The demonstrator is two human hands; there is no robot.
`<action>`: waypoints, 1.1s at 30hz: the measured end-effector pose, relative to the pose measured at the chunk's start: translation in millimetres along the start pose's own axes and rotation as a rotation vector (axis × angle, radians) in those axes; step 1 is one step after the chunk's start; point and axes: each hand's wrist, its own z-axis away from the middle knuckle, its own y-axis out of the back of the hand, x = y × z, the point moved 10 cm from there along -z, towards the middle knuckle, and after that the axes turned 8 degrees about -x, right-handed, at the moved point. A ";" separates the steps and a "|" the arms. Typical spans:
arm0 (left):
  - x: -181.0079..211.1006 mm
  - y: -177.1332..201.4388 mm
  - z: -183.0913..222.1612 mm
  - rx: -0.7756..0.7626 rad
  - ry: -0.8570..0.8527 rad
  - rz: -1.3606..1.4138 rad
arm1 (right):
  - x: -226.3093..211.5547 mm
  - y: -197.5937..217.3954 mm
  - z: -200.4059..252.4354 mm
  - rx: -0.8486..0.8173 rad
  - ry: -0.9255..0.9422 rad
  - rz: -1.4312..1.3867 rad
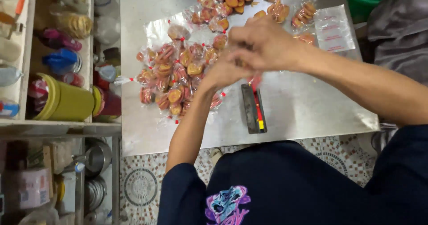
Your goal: Packing individual swirl cookies into plastic bags and sealing them using a manual bag neck sealer at a high pace.
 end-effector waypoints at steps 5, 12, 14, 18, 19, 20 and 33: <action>68.2 2.7 75.8 -0.214 -0.087 -0.055 | -71.0 -8.3 -1.2 -0.305 -0.086 0.138; 30.7 -13.2 167.7 -0.503 -0.014 0.286 | -140.6 -59.3 18.1 -0.610 0.002 0.355; 9.0 -11.4 185.3 -0.466 0.040 0.249 | -161.4 -28.9 8.3 -0.460 -0.036 0.301; -11.3 -8.9 203.8 -0.321 0.098 0.228 | -191.4 3.5 -4.9 -0.231 -0.195 0.159; 0.2 -10.3 205.7 -0.312 0.094 0.221 | -199.2 -15.0 -12.3 -0.231 -0.184 0.164; 15.9 -10.2 206.5 -0.281 0.044 0.321 | -192.6 -40.3 -14.3 -0.310 -0.314 0.115; 50.3 -52.8 245.3 -0.273 0.010 0.369 | -196.4 -114.7 -17.3 -0.097 0.052 -0.388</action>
